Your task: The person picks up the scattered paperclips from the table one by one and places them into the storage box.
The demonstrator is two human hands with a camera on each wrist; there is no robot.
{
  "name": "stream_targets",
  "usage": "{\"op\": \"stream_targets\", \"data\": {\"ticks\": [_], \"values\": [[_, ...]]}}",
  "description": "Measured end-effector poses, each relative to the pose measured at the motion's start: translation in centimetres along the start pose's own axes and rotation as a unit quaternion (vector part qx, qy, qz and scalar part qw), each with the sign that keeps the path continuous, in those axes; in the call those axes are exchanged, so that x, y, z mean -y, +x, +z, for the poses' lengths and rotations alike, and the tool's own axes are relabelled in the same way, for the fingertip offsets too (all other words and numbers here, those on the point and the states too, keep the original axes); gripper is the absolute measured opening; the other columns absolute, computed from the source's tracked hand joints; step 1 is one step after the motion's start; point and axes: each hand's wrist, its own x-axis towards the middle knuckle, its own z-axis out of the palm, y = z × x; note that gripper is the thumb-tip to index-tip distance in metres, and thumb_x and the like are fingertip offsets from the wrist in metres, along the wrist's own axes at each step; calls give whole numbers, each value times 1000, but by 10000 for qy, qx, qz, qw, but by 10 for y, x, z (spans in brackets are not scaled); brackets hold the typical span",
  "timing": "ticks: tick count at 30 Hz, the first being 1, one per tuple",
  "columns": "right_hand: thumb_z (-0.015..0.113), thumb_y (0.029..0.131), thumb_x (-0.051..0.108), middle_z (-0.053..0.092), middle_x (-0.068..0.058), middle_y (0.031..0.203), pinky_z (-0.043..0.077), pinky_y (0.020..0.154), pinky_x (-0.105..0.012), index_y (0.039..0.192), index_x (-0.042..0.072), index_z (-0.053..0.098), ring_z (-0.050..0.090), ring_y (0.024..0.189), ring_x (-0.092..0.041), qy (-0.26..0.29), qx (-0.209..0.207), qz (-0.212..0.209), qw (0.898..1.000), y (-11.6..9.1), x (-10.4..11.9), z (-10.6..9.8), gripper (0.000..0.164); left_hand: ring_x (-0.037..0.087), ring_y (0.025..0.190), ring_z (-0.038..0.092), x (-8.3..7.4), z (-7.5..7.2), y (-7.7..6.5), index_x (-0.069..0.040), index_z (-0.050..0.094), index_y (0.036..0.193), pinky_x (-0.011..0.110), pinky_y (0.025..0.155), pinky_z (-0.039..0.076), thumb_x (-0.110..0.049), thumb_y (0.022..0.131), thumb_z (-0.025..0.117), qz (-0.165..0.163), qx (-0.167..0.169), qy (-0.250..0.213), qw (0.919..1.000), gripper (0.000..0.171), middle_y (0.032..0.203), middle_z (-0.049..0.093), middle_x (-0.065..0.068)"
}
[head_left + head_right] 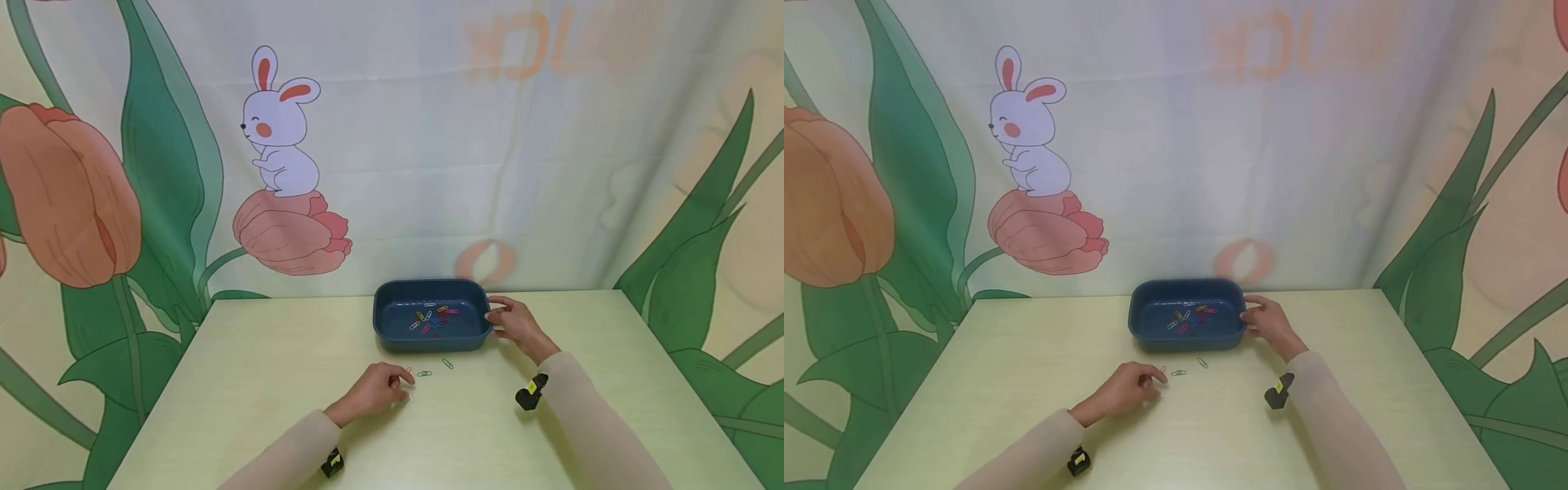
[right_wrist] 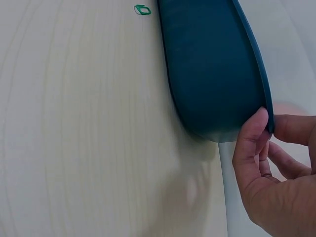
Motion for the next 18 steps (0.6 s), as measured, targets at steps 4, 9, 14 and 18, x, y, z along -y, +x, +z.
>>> {"op": "stream_targets", "data": {"ticks": [4,9,14,18], "values": [[59,96,9,56,-4,102,57,83,-37,145,13,46,64,86,-15,-6,4,17,10000,0,1,0,51,4,57,40,1,2,0,-3,73,102,17,56,33,-2,83,72,-90,73,41,9999,19,63,46,-5],[58,96,10,56,-4,103,57,85,-38,145,14,46,64,87,-16,-28,-13,13,10000,-1,1,0,51,5,57,40,0,2,0,-3,73,97,18,57,32,-4,82,74,-74,25,95,9999,15,62,47,-4],[58,96,9,56,-4,103,57,84,-38,146,13,45,64,87,-16,3,9,18,10000,-1,1,0,51,5,57,40,1,4,1,-4,74,88,19,57,32,-4,82,74,-89,13,236,9997,6,61,47,-4],[58,96,9,56,-4,102,57,84,-39,146,12,45,63,87,-16,11,31,30,10000,0,0,0,52,5,57,39,3,5,2,-4,73,84,19,58,30,-3,81,73,-66,45,308,9995,3,61,45,-5]]}}
